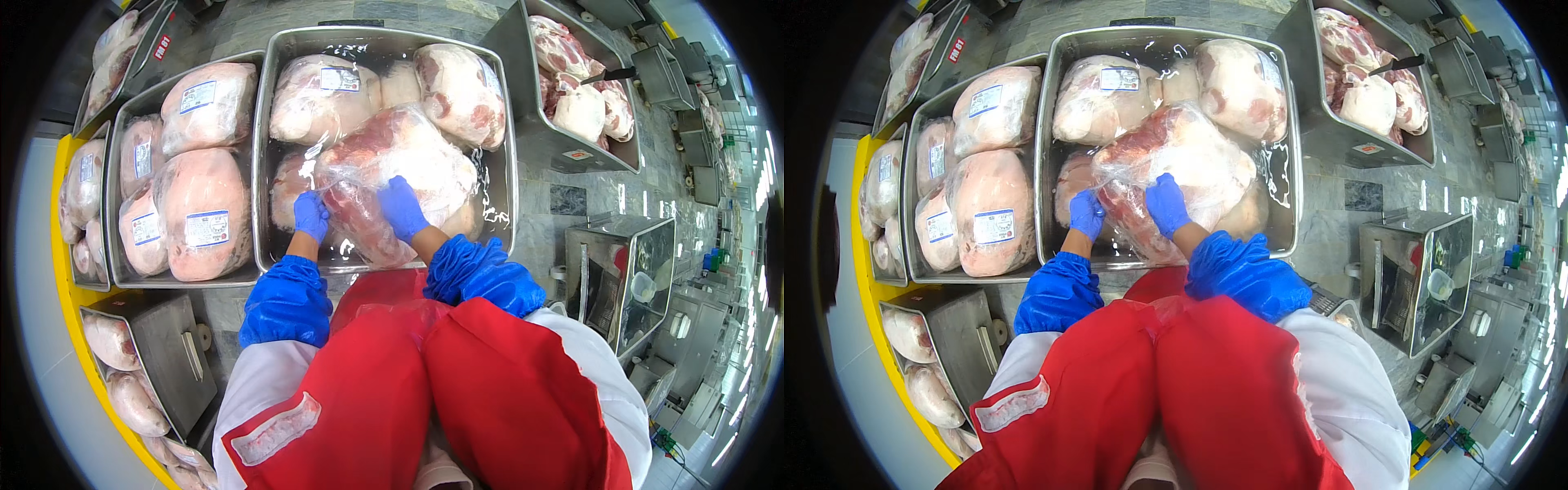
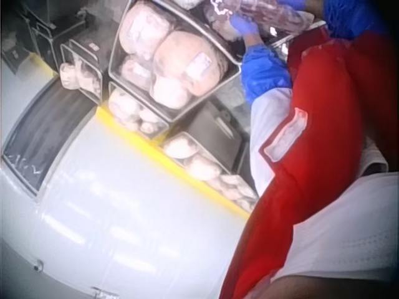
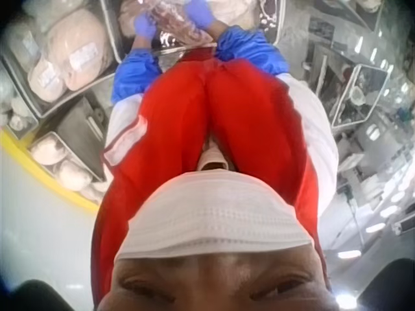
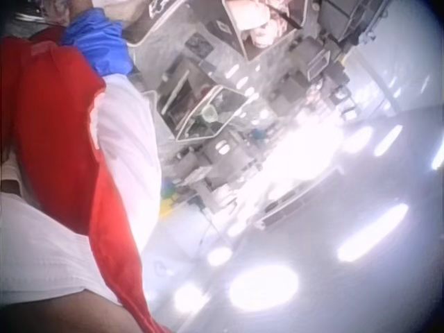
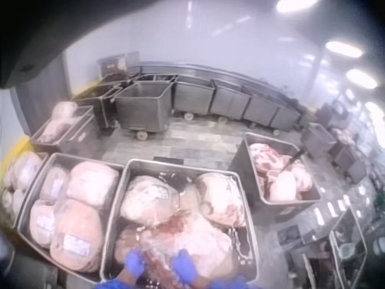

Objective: The person removes a vacuum-sealed package of raw meat from a tray, opens it, and uses a knife to trim fat and connective tissue from the meat. The trimmed pieces are placed into a nearby container.

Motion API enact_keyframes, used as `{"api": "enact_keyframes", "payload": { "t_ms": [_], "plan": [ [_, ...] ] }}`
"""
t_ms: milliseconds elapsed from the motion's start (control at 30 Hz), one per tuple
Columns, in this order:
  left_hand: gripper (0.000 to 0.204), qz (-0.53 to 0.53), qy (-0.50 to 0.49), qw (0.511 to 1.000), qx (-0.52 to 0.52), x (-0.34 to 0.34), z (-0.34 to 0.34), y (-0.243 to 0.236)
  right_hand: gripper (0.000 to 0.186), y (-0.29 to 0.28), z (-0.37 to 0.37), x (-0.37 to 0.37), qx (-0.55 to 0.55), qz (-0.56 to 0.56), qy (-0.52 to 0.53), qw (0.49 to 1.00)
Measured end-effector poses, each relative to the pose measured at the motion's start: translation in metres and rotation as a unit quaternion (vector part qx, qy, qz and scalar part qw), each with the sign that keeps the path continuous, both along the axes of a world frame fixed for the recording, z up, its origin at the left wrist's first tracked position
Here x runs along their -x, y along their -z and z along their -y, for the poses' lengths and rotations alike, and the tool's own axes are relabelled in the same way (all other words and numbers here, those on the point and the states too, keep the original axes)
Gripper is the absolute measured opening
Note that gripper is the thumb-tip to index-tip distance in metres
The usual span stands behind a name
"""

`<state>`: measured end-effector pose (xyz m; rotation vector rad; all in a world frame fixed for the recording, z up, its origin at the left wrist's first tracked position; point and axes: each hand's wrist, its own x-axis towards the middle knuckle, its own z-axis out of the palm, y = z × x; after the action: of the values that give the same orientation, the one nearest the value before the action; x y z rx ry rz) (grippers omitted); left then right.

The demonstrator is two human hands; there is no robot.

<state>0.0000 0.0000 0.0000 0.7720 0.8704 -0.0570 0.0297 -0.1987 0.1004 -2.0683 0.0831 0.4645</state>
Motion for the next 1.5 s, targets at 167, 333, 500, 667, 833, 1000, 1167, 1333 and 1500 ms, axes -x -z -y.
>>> {"api": "enact_keyframes", "payload": {
  "t_ms": [167,333,500,667,833,1000,1167,1333,1500],
  "plan": [
    [0.016,0.084,0.134,0.983,0.097,-0.015,0.005,-0.089,0.010,-0.047,0.058,-0.021,-0.177,-0.068,0.010,0.982],
    [0.012,0.148,0.312,0.938,-0.015,-0.024,0.058,-0.151,0.009,-0.116,0.134,-0.004,-0.337,-0.135,0.180,0.914],
    [0.007,0.133,0.297,0.945,0.041,-0.010,0.109,-0.167,0.006,-0.127,0.219,0.024,-0.290,-0.010,0.258,0.922],
    [0.018,0.209,0.335,0.850,-0.348,-0.022,0.082,-0.185,0.007,-0.143,0.201,0.045,-0.263,0.065,0.137,0.953],
    [0.038,0.325,0.452,0.573,-0.602,-0.003,0.121,-0.155,0.013,-0.146,0.163,0.033,-0.202,0.103,0.050,0.973],
    [0.037,0.189,0.528,0.443,-0.700,-0.019,0.163,-0.131,0.026,-0.148,0.139,0.023,-0.113,0.174,0.048,0.977],
    [0.043,0.231,0.455,0.616,-0.600,-0.042,0.156,-0.075,0.051,-0.079,0.159,0.055,0.251,0.374,0.122,0.884],
    [0.050,0.204,0.534,0.646,-0.506,-0.050,0.146,-0.080,0.028,0.011,0.151,0.082,0.221,0.245,0.171,0.928],
    [0.051,0.219,0.541,0.639,-0.501,-0.032,0.138,-0.100,0.019,0.043,0.168,0.061,0.053,0.170,0.265,0.948]
  ]
}}
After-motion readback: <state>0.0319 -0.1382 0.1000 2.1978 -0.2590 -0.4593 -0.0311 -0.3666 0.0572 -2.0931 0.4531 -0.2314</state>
